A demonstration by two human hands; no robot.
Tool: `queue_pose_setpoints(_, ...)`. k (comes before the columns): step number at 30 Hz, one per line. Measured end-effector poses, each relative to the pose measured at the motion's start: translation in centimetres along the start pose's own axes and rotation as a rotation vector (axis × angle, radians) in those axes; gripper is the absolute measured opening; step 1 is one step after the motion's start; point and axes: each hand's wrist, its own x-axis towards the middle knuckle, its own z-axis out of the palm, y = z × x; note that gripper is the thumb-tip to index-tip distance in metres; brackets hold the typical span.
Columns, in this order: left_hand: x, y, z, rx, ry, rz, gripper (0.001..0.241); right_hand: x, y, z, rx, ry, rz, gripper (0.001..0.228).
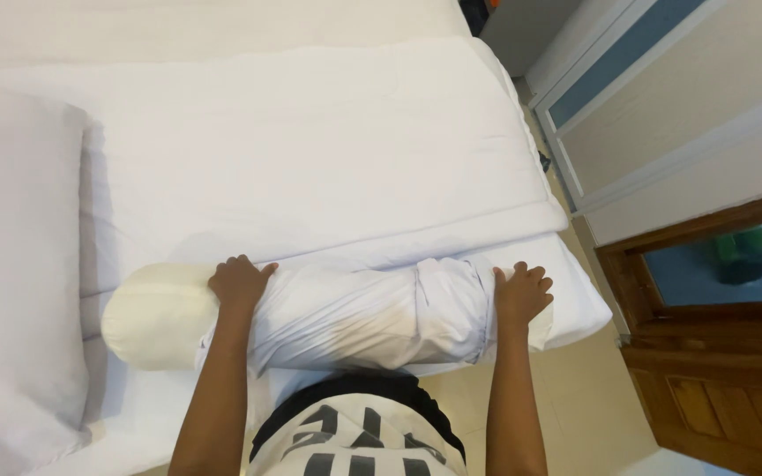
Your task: The person picks up a long cylindrical pillow and a white pillowcase from a chair, then moves to a bed. They insert the pillow into the case, roll and adjust the fabric to fit, and tie the drawstrings at both ends to secure it.
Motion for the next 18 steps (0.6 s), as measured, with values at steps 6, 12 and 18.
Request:
queue_pose_setpoints(6, 0.3, 1.6, 0.7, 0.021, -0.090, 0.024, 0.062, -2.8, -1.8, 1.7, -0.027, 0.001, -0.091, 0.056)
queue_pose_setpoints(12, 1.7, -6.3, -0.5, -0.287, -0.025, -0.092, 0.057, -0.3, 4.7, 3.0, 0.217, -0.164, 0.108, 0.045)
queue_pose_setpoints(18, -4.7, -15.6, -3.8, -0.469, 0.715, -0.036, 0.047, -1.3, 13.7, 2.7, 0.307, 0.215, 0.228, 0.037)
